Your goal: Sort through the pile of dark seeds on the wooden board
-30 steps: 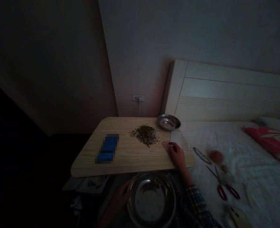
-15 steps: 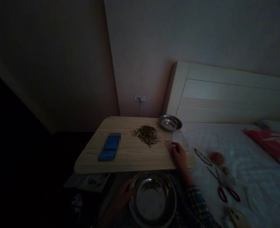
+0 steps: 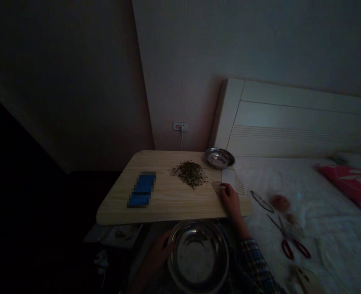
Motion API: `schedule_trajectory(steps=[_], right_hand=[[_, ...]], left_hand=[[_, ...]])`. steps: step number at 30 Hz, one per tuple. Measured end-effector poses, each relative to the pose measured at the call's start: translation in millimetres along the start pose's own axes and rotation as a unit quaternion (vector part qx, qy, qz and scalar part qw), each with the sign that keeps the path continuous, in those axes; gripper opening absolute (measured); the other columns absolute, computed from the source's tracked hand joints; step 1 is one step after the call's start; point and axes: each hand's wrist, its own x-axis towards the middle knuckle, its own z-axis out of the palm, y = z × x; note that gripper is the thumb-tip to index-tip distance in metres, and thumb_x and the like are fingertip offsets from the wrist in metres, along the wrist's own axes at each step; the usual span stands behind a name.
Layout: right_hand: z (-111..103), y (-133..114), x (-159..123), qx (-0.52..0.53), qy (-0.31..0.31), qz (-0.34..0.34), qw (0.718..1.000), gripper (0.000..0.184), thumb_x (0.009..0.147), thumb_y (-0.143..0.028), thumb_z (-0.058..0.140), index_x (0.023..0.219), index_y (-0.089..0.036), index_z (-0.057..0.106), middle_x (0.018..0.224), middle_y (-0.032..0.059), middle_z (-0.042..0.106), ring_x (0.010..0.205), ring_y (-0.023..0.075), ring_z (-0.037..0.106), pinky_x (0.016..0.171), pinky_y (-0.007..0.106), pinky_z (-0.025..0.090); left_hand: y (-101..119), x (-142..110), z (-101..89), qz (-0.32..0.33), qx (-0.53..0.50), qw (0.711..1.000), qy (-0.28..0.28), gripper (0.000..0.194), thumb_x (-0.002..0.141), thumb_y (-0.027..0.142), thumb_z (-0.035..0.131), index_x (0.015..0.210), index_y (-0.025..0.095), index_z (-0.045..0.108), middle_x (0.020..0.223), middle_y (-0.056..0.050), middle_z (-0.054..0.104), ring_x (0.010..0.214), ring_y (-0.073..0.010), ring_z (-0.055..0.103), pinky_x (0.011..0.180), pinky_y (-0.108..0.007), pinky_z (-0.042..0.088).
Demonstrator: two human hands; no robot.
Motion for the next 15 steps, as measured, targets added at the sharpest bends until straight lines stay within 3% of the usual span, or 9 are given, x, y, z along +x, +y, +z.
schedule_trajectory(steps=[15], right_hand=[[-1.1, -0.2, 0.2, -0.003, -0.007, 0.003, 1.0, 0.037, 0.08, -0.037, 0.04, 0.101, -0.015, 0.061, 0.062, 0.0011, 0.058, 0.055, 0.0158, 0.05, 0.052, 0.025, 0.032]], left_hand=[[6.9, -3.0, 0.3, -0.012, -0.006, 1.0, 0.009, 0.036, 0.067, 0.025, 0.058, 0.1, 0.017, 0.069, 0.107, -0.005, 0.071, 0.105, -0.0292, 0.06, 0.093, -0.036, 0.044]])
